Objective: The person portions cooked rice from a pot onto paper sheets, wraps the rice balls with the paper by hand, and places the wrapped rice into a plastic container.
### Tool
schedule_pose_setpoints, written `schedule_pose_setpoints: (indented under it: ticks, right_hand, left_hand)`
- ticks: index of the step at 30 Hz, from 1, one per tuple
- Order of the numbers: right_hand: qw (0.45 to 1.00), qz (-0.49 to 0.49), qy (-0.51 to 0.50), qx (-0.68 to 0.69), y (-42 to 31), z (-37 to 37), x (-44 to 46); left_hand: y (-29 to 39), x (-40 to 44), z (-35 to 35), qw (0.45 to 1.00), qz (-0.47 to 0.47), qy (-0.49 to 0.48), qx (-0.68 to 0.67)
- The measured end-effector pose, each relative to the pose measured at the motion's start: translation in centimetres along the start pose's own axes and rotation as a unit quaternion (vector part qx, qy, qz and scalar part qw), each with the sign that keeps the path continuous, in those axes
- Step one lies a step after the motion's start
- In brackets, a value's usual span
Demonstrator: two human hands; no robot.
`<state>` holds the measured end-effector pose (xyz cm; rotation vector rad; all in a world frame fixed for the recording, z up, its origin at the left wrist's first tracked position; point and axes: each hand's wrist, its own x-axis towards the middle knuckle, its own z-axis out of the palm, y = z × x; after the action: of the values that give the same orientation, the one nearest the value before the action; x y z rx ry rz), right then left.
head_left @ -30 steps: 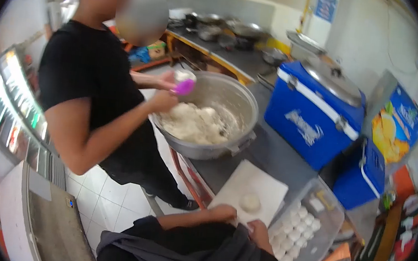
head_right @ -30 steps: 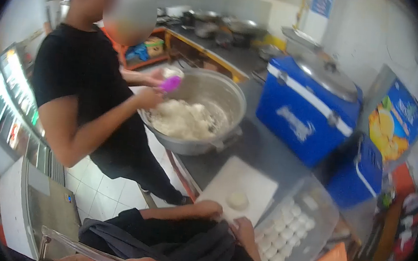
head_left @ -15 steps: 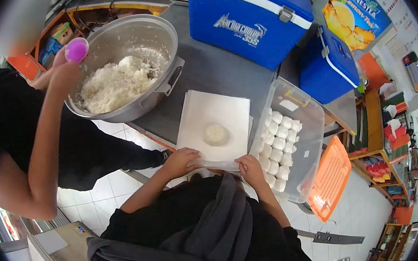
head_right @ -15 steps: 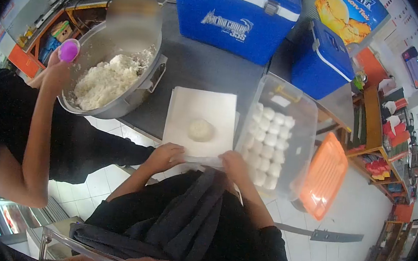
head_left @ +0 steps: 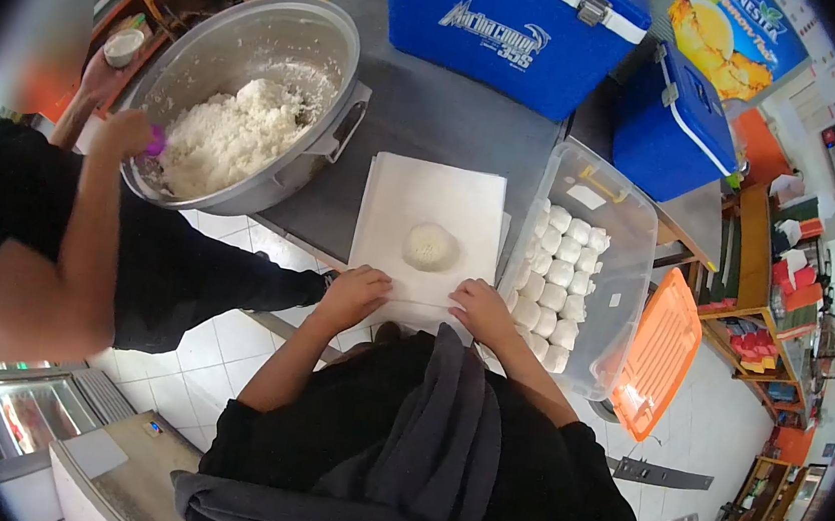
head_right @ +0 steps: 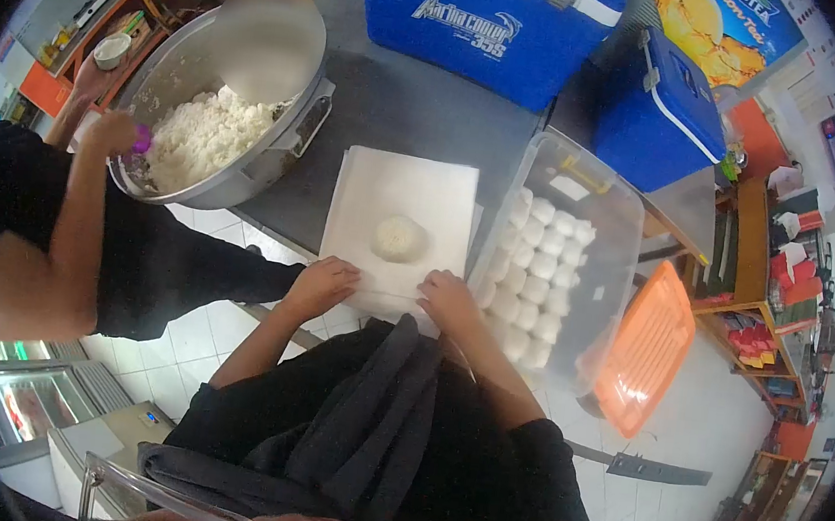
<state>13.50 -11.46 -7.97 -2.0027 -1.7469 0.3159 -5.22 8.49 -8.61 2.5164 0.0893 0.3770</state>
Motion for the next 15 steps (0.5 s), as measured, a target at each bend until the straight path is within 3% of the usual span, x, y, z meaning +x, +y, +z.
schedule_pose_setpoints:
  ticks: [5, 11, 15]
  right_hand:
    - [0.995, -0.031, -0.033, -0.089, 0.8, 0.8, 0.2]
    - [0.999, -0.024, -0.007, -0.027, 0.9, 0.5, 0.6]
    - [0.995, 0.061, -0.031, 0.079, 0.5, -0.9, 1.2]
  left_hand:
    - [0.1, 0.3, 0.2, 0.998, 0.016, -0.012, 0.061]
    - [0.5, 0.2, 0.3, 0.998, -0.018, 0.027, 0.045]
    - [0.7, 0.4, 0.2, 0.997, -0.07, 0.028, -0.021]
